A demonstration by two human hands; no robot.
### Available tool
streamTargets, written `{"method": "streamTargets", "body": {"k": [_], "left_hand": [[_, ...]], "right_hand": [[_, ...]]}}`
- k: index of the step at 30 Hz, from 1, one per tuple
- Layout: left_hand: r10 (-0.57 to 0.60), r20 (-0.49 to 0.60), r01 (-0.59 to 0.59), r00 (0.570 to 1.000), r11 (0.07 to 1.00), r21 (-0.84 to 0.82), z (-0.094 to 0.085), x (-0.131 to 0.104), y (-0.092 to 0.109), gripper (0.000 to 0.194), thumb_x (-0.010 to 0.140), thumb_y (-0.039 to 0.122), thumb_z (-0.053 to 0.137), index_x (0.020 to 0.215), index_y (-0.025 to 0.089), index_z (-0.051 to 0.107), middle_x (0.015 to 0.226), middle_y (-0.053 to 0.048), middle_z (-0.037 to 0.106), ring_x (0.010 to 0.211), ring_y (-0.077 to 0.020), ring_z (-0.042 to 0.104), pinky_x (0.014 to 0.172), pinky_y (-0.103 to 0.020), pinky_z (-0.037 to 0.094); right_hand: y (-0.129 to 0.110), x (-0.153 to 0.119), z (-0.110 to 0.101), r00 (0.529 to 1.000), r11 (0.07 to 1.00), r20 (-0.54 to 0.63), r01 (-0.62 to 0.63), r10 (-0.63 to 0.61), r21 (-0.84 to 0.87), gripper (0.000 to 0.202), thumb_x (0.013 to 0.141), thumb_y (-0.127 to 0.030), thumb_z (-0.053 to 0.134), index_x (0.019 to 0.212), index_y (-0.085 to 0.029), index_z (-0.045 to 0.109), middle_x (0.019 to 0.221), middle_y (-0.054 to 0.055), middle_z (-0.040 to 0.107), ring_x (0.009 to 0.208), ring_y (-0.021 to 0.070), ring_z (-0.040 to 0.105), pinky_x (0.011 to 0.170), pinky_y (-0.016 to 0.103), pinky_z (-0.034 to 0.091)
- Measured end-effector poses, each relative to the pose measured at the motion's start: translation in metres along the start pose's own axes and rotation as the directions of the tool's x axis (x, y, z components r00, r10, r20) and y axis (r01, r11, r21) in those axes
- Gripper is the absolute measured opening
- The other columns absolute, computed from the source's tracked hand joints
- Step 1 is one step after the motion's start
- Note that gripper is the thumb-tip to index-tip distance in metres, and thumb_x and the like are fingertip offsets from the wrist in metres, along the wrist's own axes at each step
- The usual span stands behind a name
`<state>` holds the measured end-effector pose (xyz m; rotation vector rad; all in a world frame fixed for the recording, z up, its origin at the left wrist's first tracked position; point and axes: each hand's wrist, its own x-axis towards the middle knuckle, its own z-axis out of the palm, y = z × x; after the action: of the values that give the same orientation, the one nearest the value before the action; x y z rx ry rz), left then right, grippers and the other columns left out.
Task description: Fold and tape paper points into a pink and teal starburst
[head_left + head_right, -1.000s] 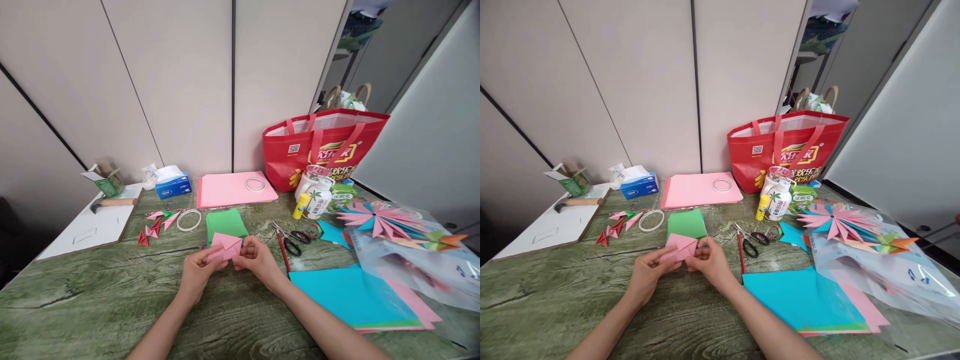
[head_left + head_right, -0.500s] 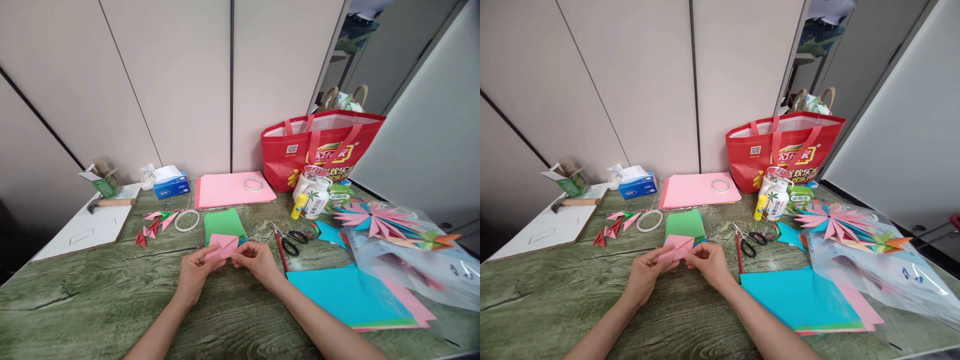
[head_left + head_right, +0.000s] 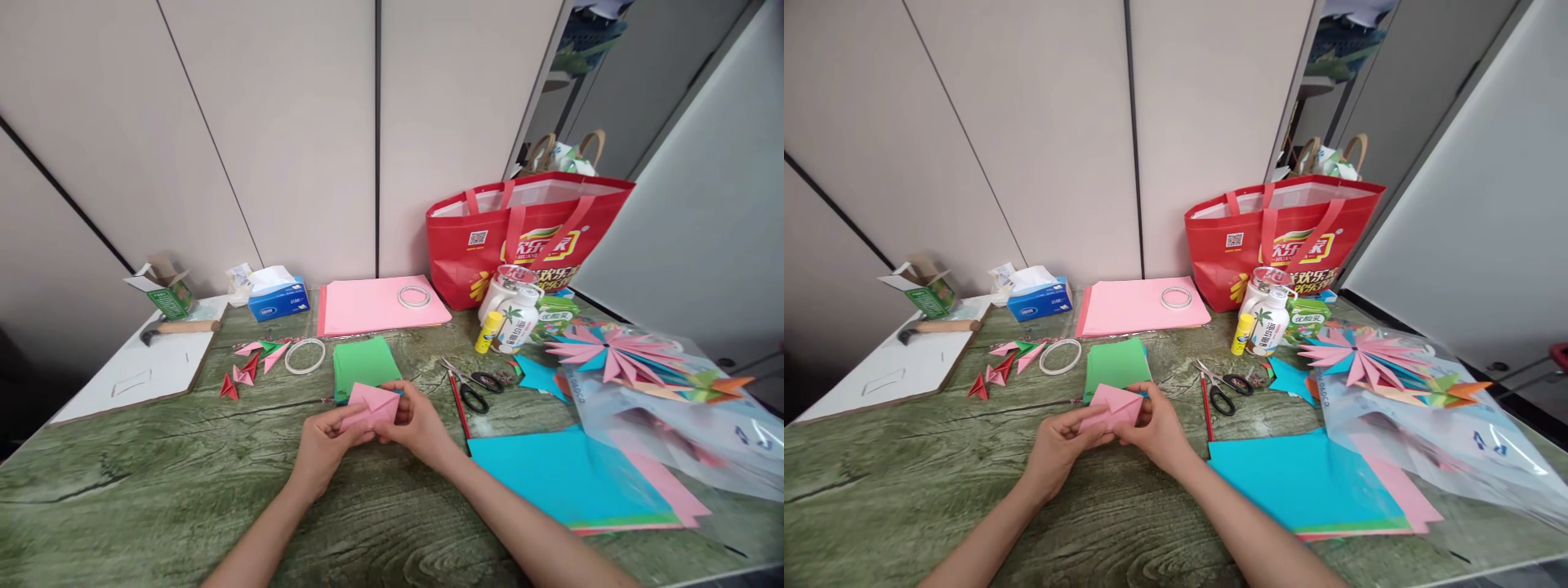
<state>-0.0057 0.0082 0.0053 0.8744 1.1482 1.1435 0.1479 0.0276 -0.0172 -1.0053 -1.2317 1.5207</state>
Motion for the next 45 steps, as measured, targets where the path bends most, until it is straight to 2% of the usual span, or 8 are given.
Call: {"method": "streamTargets", "body": {"k": [6,17,21,24,30,34,38,45], "left_hand": [[0.002,0.025,-0.002,1.0,1.0,0.001,-0.001,0.0,-0.002,0.033,0.05,0.023,0.077,0.081,0.014,0.07,0.075,-0.005,0.072,0.064,-0.0206,0.067,0.069,-0.032,0.054],[-0.04,0.125,0.046,0.991,0.998,-0.04,-0.013,0.005,-0.005,0.043,0.054,0.02,0.075,0.095,0.013,0.066,0.079,-0.007,0.071,0.067,-0.0183,0.065,0.071,-0.032,0.053],[-0.022,0.14,0.024,0.99,1.0,-0.013,-0.01,0.004,-0.001,0.066,0.057,0.021,0.073,0.119,0.014,0.05,0.079,-0.005,0.071,0.067,-0.0168,0.065,0.072,-0.032,0.053],[-0.021,0.137,0.018,0.99,1.0,0.021,-0.01,0.004,0.004,0.083,0.059,0.021,0.073,0.131,0.015,0.032,0.071,-0.002,0.071,0.064,-0.0159,0.064,0.071,-0.033,0.053],[-0.106,0.227,0.065,0.968,0.981,0.181,-0.01,0.003,0.005,0.093,0.057,0.017,0.073,0.134,0.014,0.022,0.054,0.003,0.065,0.052,-0.0137,0.061,0.061,-0.031,0.053],[-0.074,0.166,0.048,0.983,0.987,0.155,-0.008,0.003,0.003,0.081,0.056,0.02,0.072,0.128,0.012,0.036,0.064,-0.002,0.068,0.054,-0.0142,0.061,0.06,-0.03,0.052],[-0.001,0.063,-0.004,0.998,0.996,0.093,-0.007,0.004,0.004,0.038,0.058,0.025,0.07,0.092,0.01,0.062,0.068,-0.005,0.069,0.054,-0.0133,0.06,0.053,-0.025,0.051],[0.087,0.037,-0.093,0.996,0.973,0.212,-0.007,0.004,0.006,0.016,0.062,0.027,0.067,0.063,0.011,0.063,0.053,-0.001,0.063,0.037,-0.0069,0.049,0.037,-0.017,0.039]], "right_hand": [[0.003,-0.001,-0.001,0.999,0.989,0.017,0.04,-0.038,-0.14,0.04,0.06,-0.023,0.066,0.094,-0.019,0.044,0.067,-0.002,0.061,0.051,0.0124,0.058,0.047,0.024,0.049],[-0.009,-0.002,-0.002,0.989,0.991,0.126,-0.088,0.075,0.097,0.045,0.048,-0.029,0.077,0.083,-0.014,0.052,0.06,-0.002,0.062,0.05,0.0136,0.059,0.05,0.027,0.052],[-0.006,0.0,-0.002,0.994,0.994,0.055,-0.094,0.091,0.053,0.04,0.045,-0.033,0.077,0.07,-0.013,0.054,0.054,-0.001,0.06,0.047,0.0138,0.057,0.046,0.026,0.049],[-0.005,0.001,-0.004,0.997,1.0,0.077,-0.019,0.02,-0.021,0.043,0.045,-0.031,0.078,0.079,-0.013,0.058,0.062,-0.001,0.062,0.055,0.0144,0.058,0.052,0.026,0.047],[-0.007,0.004,-0.007,0.995,0.993,0.071,0.082,-0.076,-0.082,0.032,0.064,-0.033,0.065,0.089,-0.013,0.059,0.081,0.005,0.065,0.071,0.0144,0.059,0.067,0.027,0.046],[-0.005,0.003,-0.006,0.993,0.993,0.097,0.08,-0.072,-0.083,0.039,0.061,-0.027,0.067,0.096,-0.015,0.055,0.079,0.003,0.064,0.068,0.014,0.059,0.063,0.027,0.046],[-0.004,0.001,-0.003,0.994,0.995,0.092,0.069,-0.063,-0.065,0.036,0.06,-0.024,0.067,0.093,-0.016,0.054,0.081,0.002,0.063,0.07,0.014,0.059,0.064,0.027,0.046],[-0.007,-0.001,-0.001,0.992,0.981,0.083,0.105,-0.093,-0.166,0.024,0.062,-0.028,0.065,0.082,-0.015,0.059,0.074,0.001,0.061,0.065,0.0127,0.055,0.061,0.024,0.045]]}}
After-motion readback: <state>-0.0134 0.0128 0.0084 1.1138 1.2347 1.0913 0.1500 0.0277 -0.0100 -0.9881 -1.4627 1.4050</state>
